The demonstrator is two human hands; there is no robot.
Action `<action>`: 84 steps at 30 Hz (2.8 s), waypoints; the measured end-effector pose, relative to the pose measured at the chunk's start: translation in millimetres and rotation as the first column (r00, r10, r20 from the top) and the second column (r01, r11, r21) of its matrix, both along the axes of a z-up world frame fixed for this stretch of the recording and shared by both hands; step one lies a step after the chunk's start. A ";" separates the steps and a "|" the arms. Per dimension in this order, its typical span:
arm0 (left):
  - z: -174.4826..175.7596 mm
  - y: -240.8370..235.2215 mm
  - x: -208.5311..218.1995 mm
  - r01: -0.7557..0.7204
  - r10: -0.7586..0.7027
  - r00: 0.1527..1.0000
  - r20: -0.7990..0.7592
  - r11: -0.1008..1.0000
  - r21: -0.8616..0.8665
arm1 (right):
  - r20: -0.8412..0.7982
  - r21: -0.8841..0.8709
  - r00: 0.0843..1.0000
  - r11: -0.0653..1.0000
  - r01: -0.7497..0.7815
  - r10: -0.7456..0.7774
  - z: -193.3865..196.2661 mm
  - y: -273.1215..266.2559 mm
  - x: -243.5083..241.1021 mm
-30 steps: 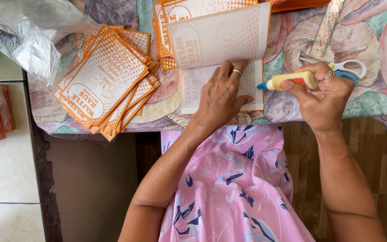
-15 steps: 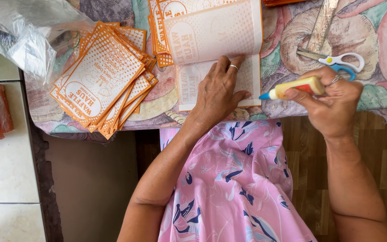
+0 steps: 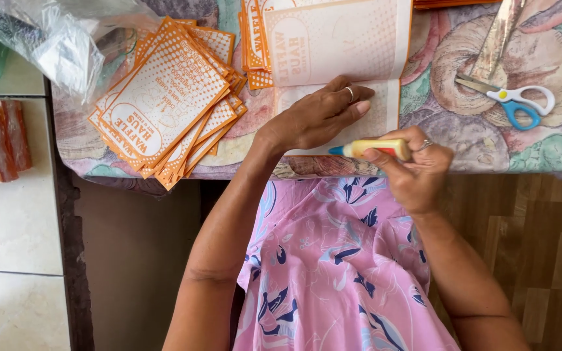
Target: Applying glue to the edges of paper bags, folding them, and stacking them in organized piles.
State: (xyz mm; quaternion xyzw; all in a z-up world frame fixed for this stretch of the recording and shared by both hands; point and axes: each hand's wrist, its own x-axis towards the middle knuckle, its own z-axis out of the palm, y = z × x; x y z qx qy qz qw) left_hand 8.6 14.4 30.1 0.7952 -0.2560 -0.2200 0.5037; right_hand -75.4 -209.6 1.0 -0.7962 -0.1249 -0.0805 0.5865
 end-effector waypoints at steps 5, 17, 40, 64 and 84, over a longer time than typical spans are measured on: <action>-14.0 1.7 3.7 -0.003 -0.001 0.996 -0.090 0.999 -0.045 | 0.062 0.128 0.998 0.991 -0.033 0.025 -4.9 47.3 0.4; 33.1 6.4 -6.0 -0.027 0.015 0.998 -0.054 0.975 -0.220 | -0.103 0.364 0.995 0.931 0.032 0.006 11.5 21.9 13.3; 52.3 16.4 -69.1 -0.425 0.303 0.506 0.808 0.902 -0.073 | 0.275 -0.639 0.961 0.748 0.181 0.002 53.3 -91.5 36.7; -28.9 41.3 -110.5 -0.433 0.135 0.610 0.781 0.882 0.186 | 0.341 -0.599 0.757 0.749 -0.282 0.558 33.3 -34.4 24.5; -21.9 60.6 -113.5 -0.360 0.248 0.641 0.726 0.933 0.000 | 0.374 -0.638 0.759 0.742 -0.206 0.533 29.8 -33.8 22.7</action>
